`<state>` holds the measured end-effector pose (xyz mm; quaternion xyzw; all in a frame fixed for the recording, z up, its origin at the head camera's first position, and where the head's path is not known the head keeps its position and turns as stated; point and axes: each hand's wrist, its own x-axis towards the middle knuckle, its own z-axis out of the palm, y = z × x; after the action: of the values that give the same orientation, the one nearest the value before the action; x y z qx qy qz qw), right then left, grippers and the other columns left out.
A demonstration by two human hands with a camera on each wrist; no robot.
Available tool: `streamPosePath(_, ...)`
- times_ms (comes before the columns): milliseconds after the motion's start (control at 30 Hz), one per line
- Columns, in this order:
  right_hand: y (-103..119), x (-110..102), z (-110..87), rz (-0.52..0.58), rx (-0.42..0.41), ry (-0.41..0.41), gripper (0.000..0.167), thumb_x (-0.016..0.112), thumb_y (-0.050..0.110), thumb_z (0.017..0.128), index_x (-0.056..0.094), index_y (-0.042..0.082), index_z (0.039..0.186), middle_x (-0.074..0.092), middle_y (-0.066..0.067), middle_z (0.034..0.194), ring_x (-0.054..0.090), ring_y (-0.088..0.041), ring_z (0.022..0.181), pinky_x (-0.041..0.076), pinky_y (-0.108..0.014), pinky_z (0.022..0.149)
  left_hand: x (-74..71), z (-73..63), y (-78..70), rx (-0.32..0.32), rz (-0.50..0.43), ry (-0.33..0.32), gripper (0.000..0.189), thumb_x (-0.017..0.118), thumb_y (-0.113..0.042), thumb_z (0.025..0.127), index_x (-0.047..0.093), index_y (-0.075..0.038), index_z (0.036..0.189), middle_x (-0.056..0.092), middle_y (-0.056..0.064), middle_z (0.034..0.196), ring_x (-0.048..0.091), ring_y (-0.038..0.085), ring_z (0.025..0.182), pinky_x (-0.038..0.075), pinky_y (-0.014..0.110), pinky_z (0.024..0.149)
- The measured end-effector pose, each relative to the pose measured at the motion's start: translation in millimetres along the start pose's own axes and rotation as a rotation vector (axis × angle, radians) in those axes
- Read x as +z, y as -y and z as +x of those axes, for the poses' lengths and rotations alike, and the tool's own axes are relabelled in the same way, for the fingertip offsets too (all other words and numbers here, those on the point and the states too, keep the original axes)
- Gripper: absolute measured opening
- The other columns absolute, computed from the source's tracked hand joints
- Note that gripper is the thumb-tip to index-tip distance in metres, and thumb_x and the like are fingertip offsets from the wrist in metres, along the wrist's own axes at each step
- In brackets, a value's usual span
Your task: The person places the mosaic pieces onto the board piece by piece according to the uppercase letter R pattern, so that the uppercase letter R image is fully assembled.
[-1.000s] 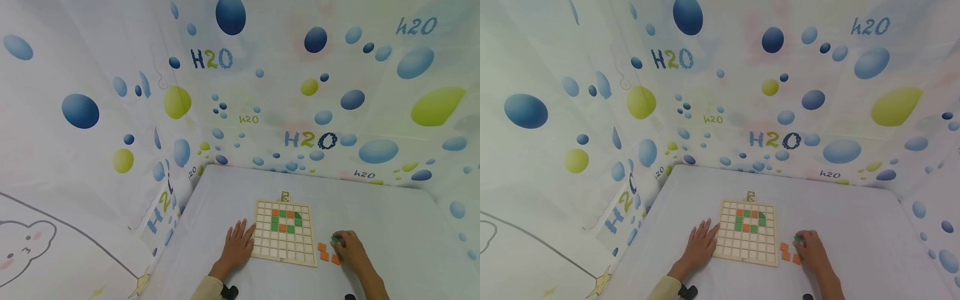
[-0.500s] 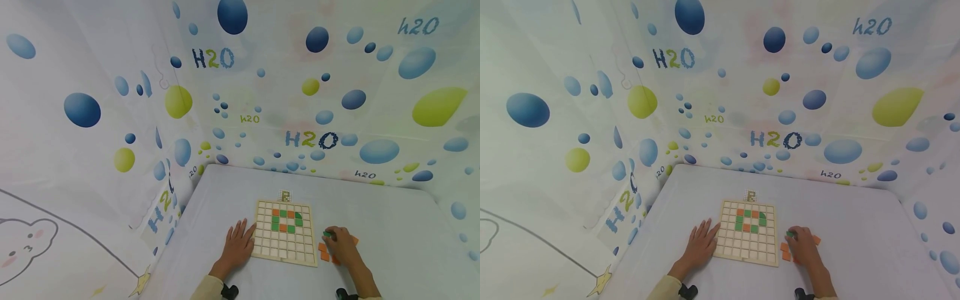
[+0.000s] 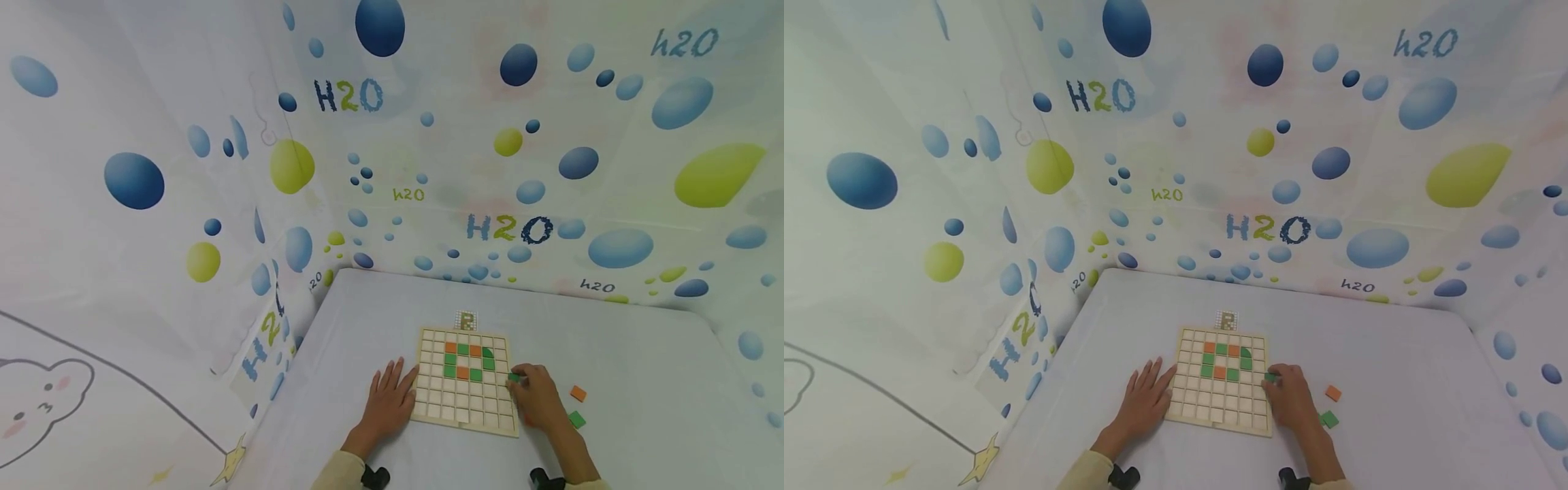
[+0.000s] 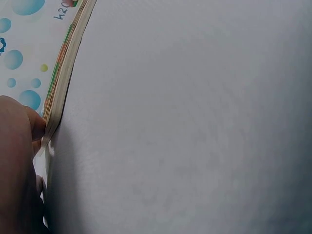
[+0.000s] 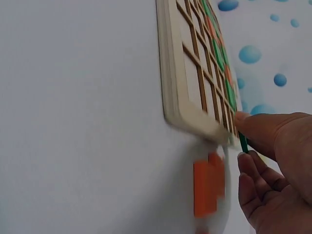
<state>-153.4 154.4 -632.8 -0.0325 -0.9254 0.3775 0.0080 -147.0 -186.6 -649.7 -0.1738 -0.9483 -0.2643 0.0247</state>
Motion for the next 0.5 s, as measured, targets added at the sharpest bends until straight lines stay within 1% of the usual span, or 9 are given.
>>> streamPosePath(133, 10.7, 10.2, 1.4, -0.005, -0.005, 0.006, 0.034, 0.075, 0.013, 0.097, 0.065, -0.001, 0.127, 0.062, -0.019, 0.12, 0.061, -0.025, 0.1, 0.053, -0.039, 0.081, -1.4, 0.1, -1.9, -0.008, 0.009, 0.009, 0.049, 0.043, -0.025, 0.111, 0.048, -0.02, 0.16, 0.035, 0.019, 0.169, 0.029, 0.046, 0.157, 0.02, 0.07, 0.121)
streamPosePath(233, 17.8, 16.1, 2.5, 0.007, -0.016, 0.013, 0.031, 0.077, 0.012, 0.096, 0.065, 0.0, 0.123, 0.061, -0.018, 0.116, 0.059, -0.022, 0.095, 0.051, -0.036, 0.078, -2.3, 0.2, -2.6, 0.003, 0.011, -0.005, 0.049, 0.046, -0.023, 0.11, 0.05, -0.018, 0.158, 0.038, 0.021, 0.168, 0.032, 0.046, 0.155, 0.022, 0.071, 0.12)
streamPosePath(367, 26.5, 21.2, 2.8, 0.039, -0.036, 0.019, 0.023, 0.077, 0.01, 0.096, 0.067, 0.0, 0.114, 0.059, -0.018, 0.114, 0.059, -0.022, 0.091, 0.052, -0.037, 0.077, 1.1, -0.3, -0.2, 0.01, 0.009, -0.02, 0.049, 0.044, -0.025, 0.111, 0.049, -0.02, 0.159, 0.037, 0.021, 0.168, 0.031, 0.047, 0.155, 0.021, 0.071, 0.119)
streamPosePath(500, 30.7, 26.1, 2.8, 0.023, -0.038, 0.019, 0.015, 0.076, 0.01, 0.097, 0.068, 0.003, 0.106, 0.059, -0.017, 0.114, 0.062, -0.022, 0.094, 0.054, -0.041, 0.081, 3.6, 0.2, 2.3, 0.019, 0.002, -0.026, 0.049, 0.044, -0.026, 0.112, 0.047, -0.022, 0.161, 0.036, 0.02, 0.168, 0.03, 0.047, 0.156, 0.02, 0.071, 0.119)
